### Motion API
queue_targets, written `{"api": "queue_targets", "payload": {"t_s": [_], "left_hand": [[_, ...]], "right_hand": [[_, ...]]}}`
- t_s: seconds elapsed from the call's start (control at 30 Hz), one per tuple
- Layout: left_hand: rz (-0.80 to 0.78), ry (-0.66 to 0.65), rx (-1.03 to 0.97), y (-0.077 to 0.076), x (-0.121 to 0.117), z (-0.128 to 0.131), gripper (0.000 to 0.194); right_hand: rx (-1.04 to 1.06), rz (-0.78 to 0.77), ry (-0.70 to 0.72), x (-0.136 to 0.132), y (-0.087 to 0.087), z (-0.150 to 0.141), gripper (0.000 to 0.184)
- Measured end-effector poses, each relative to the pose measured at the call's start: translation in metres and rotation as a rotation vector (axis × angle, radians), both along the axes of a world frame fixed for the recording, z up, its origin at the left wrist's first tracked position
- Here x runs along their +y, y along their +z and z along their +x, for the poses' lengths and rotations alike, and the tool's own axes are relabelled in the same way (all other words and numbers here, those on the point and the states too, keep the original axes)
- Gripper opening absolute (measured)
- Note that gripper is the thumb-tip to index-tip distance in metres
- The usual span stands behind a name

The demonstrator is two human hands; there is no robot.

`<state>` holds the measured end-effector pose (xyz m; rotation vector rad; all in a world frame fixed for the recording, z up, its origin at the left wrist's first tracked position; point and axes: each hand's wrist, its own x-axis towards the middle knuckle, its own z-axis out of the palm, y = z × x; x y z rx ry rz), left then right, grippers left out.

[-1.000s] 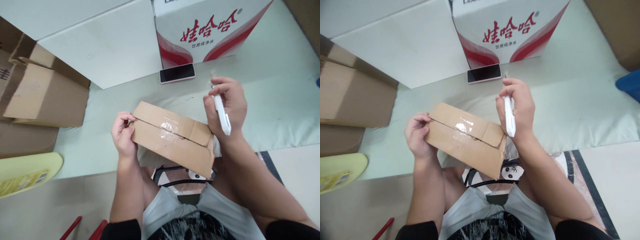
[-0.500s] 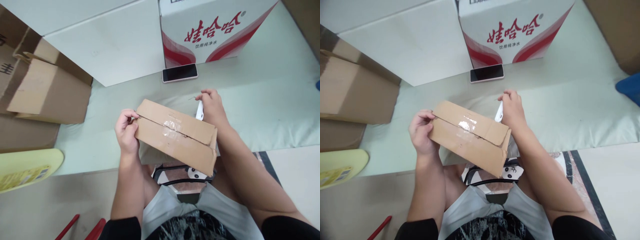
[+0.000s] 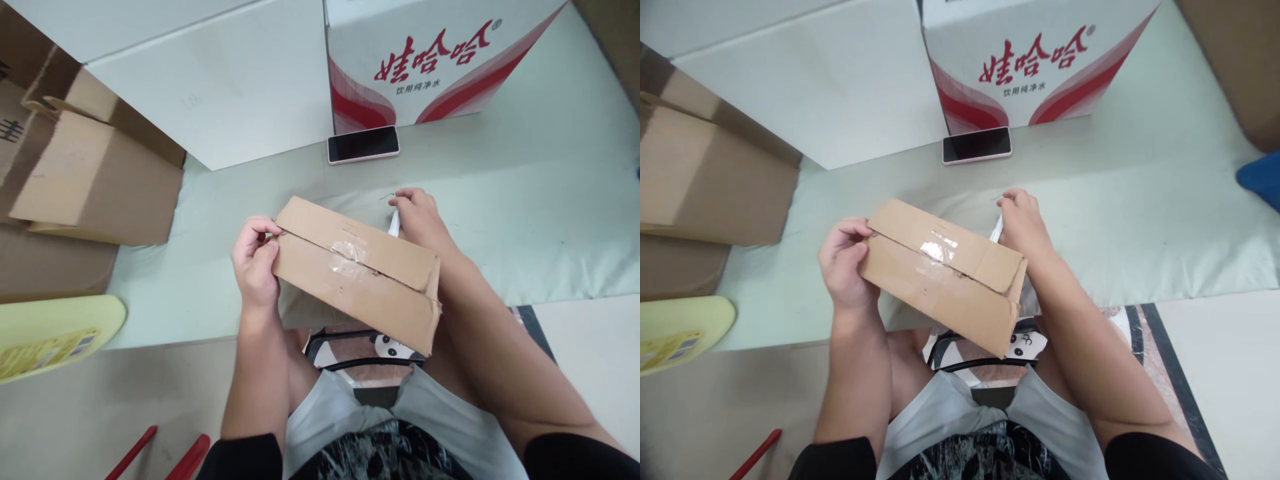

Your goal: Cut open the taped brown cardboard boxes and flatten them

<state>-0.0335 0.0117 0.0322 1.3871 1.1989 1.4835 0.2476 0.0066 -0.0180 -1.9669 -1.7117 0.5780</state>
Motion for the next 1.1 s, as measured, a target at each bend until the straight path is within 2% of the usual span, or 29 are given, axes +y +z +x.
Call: {"api": "queue_targets", "payload": {"t_s": [0.3, 0.6, 0.77, 0.9, 1.1], "left_hand": [[-0.007, 0.003, -0.044, 0.001, 0.001, 0.002, 0.011], [-0.008, 0.004, -0.035, 0.001, 0.001, 0.003, 0.011], [-0.018, 0.003, -0.017, 0.002, 0.000, 0.003, 0.012], [-0.024, 0.014, -0.006, 0.003, 0.000, 0.003, 0.012], [-0.012, 0.006, -0.008, 0.003, 0.001, 0.003, 0.012]], "right_hand": [[0.106, -0.008, -0.007, 0.001, -0.007, 0.004, 0.052], [0.076, -0.016, 0.037, 0.000, 0.004, 0.001, 0.048], [0.011, -0.012, 0.091, -0.001, 0.005, 0.000, 0.049], [-0.006, -0.011, 0.082, 0.000, 0.007, -0.001, 0.048], [-0.010, -0.105, 0.124, -0.001, 0.019, -0.004, 0.042]]}}
